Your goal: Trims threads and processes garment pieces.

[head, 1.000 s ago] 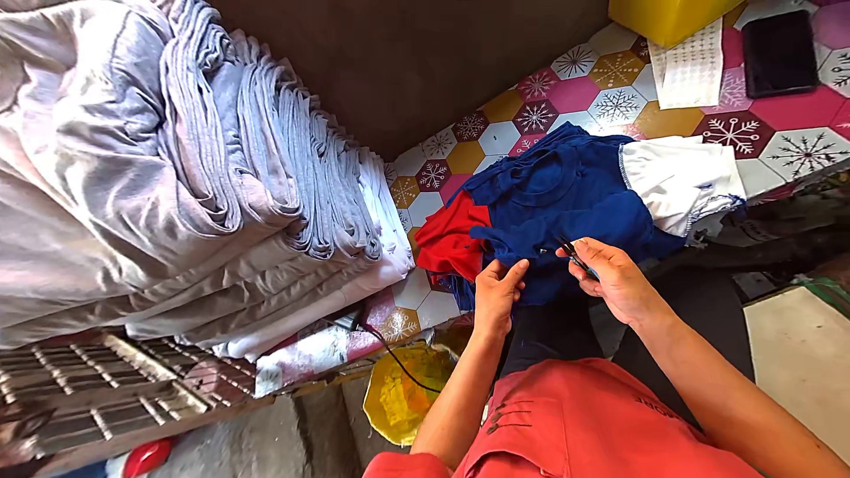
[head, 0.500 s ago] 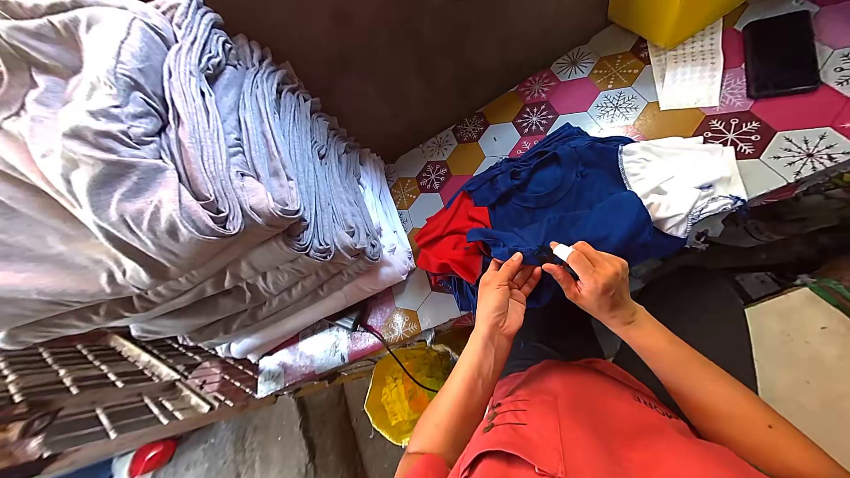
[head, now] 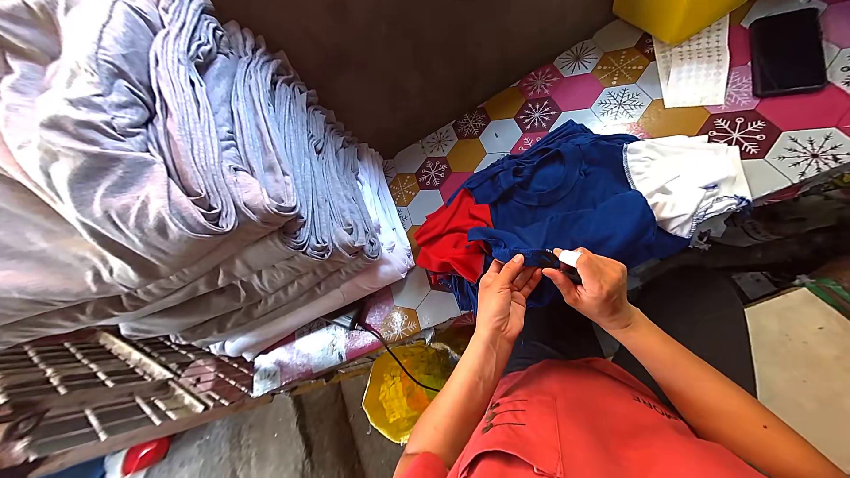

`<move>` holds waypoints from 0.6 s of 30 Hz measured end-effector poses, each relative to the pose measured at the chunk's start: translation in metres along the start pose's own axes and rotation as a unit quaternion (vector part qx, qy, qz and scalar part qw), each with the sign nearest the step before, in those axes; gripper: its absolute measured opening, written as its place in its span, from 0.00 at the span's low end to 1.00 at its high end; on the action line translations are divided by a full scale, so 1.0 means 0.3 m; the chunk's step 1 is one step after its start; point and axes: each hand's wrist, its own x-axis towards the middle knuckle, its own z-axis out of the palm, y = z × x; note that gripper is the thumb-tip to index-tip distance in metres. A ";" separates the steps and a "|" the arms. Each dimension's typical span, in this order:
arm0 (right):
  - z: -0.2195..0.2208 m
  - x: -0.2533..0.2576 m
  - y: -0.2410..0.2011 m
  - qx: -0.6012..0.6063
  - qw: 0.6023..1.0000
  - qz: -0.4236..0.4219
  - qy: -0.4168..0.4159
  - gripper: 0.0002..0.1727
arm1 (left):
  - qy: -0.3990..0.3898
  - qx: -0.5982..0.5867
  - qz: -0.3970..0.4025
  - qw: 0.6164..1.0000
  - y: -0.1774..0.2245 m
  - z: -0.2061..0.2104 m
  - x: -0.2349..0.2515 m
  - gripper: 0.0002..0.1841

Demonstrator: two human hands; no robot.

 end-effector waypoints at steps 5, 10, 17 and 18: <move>0.008 0.006 -0.003 -0.011 0.999 -0.026 0.015 0.18 | 0.005 0.001 -0.001 1.000 -0.002 0.002 -0.006 0.09; -0.003 0.006 0.000 0.014 1.000 -0.020 0.011 0.21 | 0.004 0.006 0.021 1.000 -0.006 -0.006 -0.010 0.07; 0.007 0.021 0.001 0.003 0.999 -0.043 0.009 0.19 | 0.002 0.012 0.010 1.000 -0.006 0.002 -0.017 0.06; 0.010 0.021 0.001 0.008 0.999 -0.044 0.010 0.18 | 0.004 0.008 0.008 1.000 -0.005 0.002 -0.018 0.06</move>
